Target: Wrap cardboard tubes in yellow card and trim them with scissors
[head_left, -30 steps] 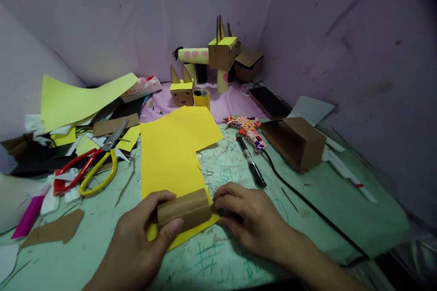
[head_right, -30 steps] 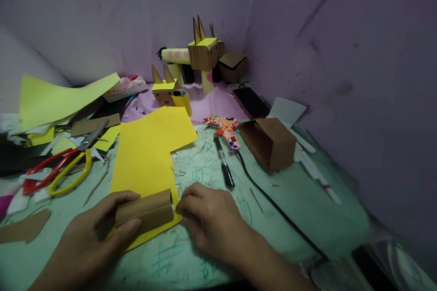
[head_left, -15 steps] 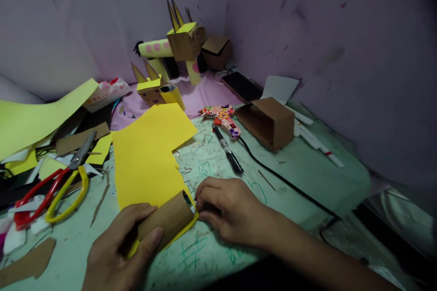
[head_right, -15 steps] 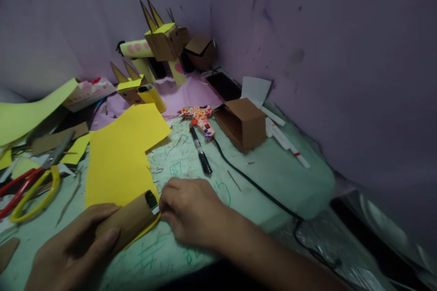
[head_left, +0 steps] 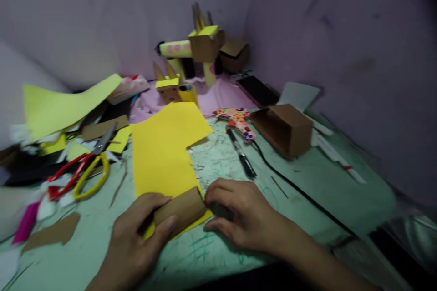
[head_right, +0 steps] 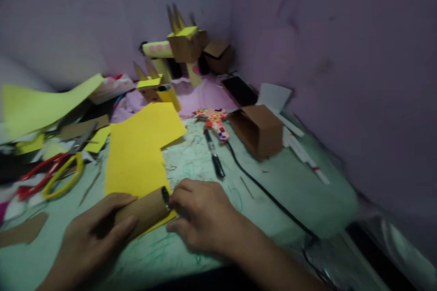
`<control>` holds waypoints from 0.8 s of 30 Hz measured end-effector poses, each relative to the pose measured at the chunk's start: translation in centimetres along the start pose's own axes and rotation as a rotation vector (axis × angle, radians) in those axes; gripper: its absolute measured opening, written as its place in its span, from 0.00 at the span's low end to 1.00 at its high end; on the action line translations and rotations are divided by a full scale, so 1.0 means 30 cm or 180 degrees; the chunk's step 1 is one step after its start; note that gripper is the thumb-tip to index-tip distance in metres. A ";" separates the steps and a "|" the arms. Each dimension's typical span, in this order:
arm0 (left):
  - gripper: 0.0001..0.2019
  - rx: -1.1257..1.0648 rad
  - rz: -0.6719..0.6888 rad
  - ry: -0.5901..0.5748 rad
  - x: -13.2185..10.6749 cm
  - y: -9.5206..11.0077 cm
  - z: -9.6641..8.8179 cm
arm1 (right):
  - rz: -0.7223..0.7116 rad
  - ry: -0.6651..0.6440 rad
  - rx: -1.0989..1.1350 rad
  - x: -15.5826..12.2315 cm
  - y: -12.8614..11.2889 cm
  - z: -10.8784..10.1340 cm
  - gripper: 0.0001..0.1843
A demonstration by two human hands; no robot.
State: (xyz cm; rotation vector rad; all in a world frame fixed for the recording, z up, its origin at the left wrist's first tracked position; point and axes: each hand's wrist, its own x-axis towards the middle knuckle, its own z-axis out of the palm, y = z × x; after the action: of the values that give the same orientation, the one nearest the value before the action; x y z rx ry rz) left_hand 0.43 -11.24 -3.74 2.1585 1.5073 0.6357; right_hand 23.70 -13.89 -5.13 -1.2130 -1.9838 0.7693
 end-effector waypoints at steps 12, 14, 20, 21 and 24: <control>0.17 -0.1925 -0.0778 0.0378 0.106 -0.053 -0.185 | 0.1102 -0.0190 -0.0758 0.039 -0.014 0.015 0.15; 0.16 -0.2164 -0.0716 0.0539 0.174 -0.065 -0.219 | 0.1451 -0.0365 -0.1304 0.071 -0.049 0.028 0.19; 0.18 -0.3056 -0.0506 0.0781 0.340 -0.055 -0.218 | 0.1653 -0.0176 -0.1612 0.112 -0.098 0.091 0.13; 0.19 -0.3173 -0.0525 0.0832 0.349 -0.057 -0.213 | 0.1604 -0.0086 -0.1355 0.109 -0.092 0.097 0.12; 0.21 -0.3443 -0.0607 0.0987 0.346 -0.082 -0.216 | 0.1325 0.0318 -0.0127 0.105 -0.069 0.085 0.12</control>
State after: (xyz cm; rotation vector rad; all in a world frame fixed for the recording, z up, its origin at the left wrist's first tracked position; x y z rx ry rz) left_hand -2.08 -0.12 1.31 1.1082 1.0592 1.3570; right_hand 19.56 -12.18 -4.30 -1.6836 -1.6922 0.8514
